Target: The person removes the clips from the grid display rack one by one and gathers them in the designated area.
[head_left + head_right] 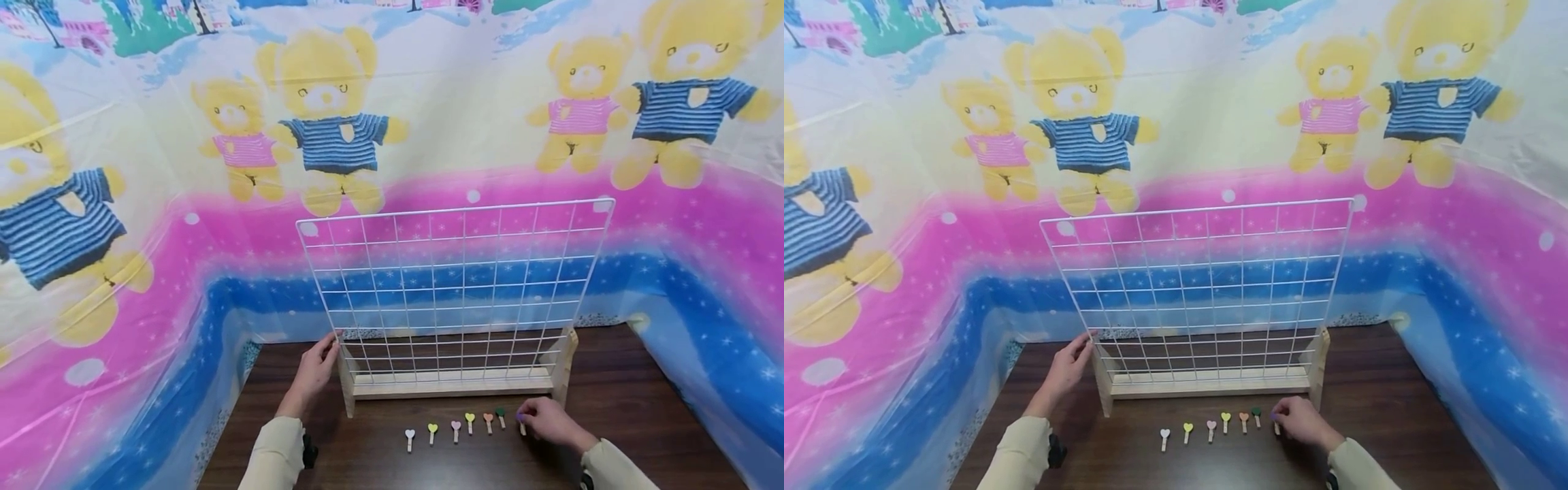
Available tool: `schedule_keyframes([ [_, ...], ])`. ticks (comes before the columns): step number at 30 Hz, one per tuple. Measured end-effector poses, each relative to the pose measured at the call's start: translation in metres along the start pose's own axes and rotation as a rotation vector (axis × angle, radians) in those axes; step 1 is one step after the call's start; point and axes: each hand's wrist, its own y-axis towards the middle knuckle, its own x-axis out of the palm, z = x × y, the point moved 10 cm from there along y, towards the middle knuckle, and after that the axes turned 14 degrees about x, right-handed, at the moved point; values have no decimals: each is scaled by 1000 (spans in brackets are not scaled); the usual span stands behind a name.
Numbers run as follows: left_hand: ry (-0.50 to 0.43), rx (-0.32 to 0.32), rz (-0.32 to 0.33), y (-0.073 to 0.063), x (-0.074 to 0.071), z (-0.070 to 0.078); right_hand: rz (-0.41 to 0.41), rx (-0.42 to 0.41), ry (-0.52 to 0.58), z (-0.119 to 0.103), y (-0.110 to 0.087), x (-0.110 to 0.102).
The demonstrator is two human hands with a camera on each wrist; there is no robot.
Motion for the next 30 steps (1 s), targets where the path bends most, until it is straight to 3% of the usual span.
schedule_keyframes([
  [9,-2,25,1,2,3,0,27,-21,-46,2,7,4],
  [16,-1,2,-1,3,3,0,59,-51,-71,3,15,5],
  [23,5,6,4,2,2,0,147,-67,-169,4,19,1],
  [30,0,-21,-11,0,2,-3,157,-102,-187,4,20,4],
])
